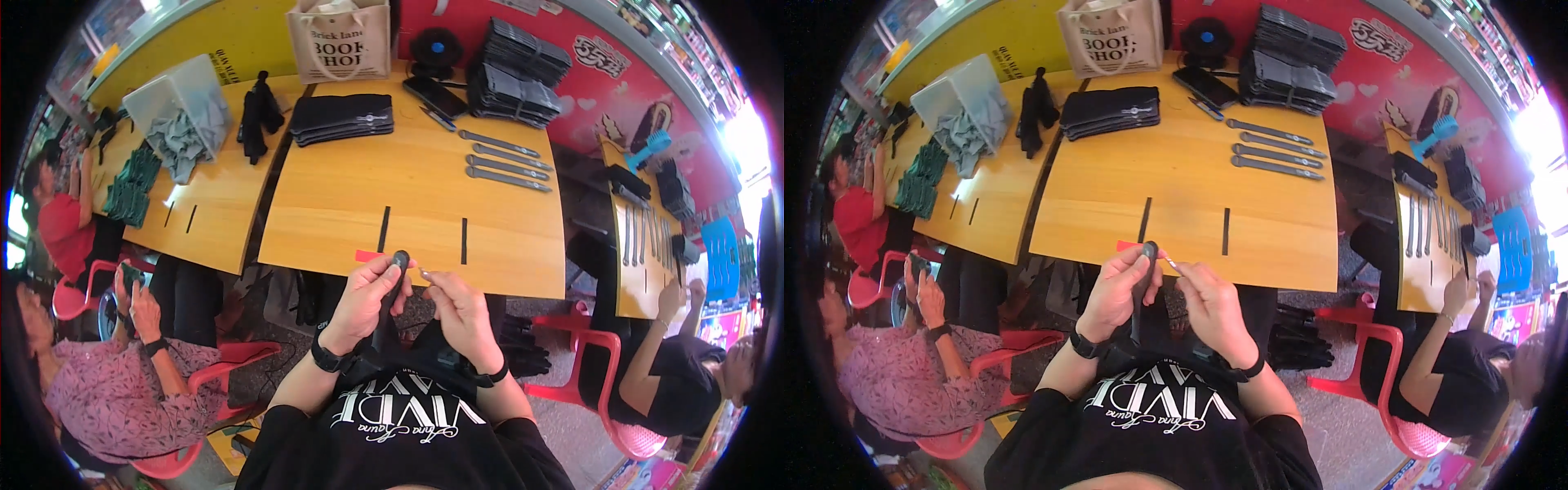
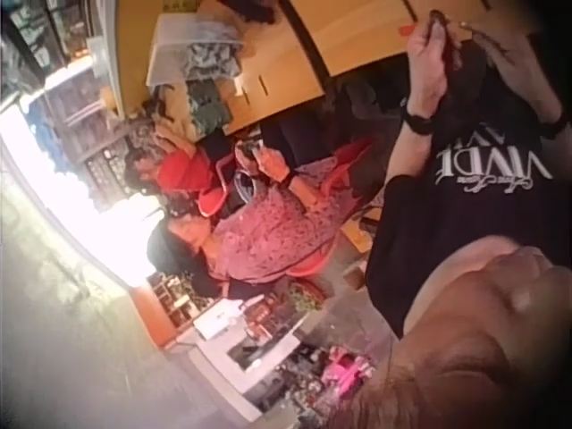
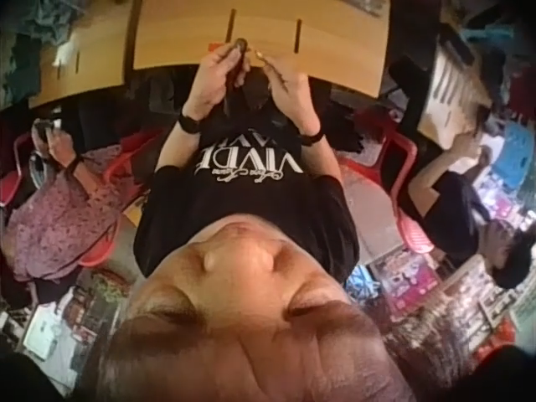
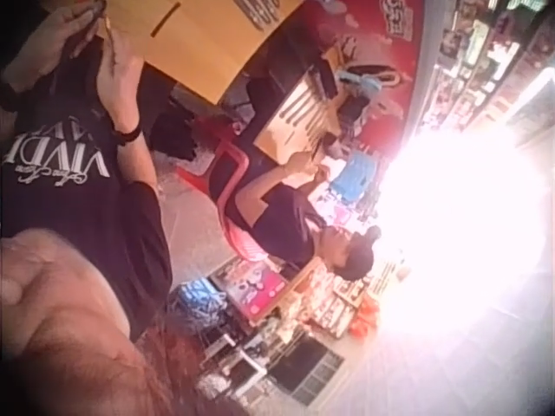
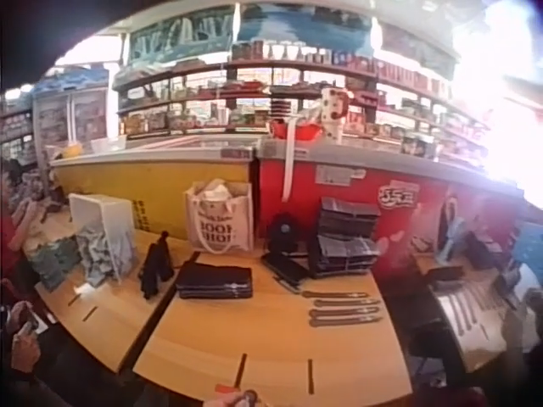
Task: Assembling and organizing leather straps by attaching small metal hardware components.
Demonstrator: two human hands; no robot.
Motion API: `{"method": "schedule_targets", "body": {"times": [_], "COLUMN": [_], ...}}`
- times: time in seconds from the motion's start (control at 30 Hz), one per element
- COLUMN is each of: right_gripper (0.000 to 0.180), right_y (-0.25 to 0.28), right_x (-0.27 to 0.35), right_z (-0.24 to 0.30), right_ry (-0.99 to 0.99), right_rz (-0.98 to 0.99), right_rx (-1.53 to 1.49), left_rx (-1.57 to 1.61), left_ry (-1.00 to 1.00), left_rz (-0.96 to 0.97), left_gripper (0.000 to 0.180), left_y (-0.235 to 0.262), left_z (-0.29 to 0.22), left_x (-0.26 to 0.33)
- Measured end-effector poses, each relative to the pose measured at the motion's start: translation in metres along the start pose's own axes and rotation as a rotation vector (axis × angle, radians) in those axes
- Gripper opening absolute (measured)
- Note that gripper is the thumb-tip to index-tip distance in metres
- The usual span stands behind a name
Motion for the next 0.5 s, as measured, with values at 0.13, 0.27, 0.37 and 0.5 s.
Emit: {"method": "schedule_targets", "body": {"times": [0.13, 0.27, 0.37, 0.5], "right_gripper": [0.018, 0.012, 0.011, 0.013], "right_y": [-0.003, -0.008, -0.01, -0.012], "right_x": [0.002, 0.002, 0.002, 0.001], "right_z": [0.017, 0.016, 0.013, 0.009], "right_ry": [0.109, 0.146, 0.162, 0.121], "right_rz": [-0.028, -0.059, -0.064, -0.055], "right_rx": [0.06, 0.04, 0.073, 0.063], "left_rx": [0.029, 0.022, 0.032, 0.035], "left_ry": [0.025, 0.023, 0.028, 0.046], "left_rz": [0.013, -0.004, -0.017, -0.023], "left_gripper": [0.023, 0.025, 0.024, 0.023], "left_y": [-0.004, 0.0, 0.001, 0.001], "left_z": [0.01, 0.012, 0.011, 0.012], "left_x": [-0.001, -0.002, -0.003, -0.004]}}
Point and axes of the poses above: each hand's wrist, its own x-axis away from the middle knuckle, its own y-axis out of the back of the hand, z = x × y, the point moved 10 cm from there along -x, towards the middle knuckle, and after that the axes turned 15 degrees about -z, right-handed, at the moved point
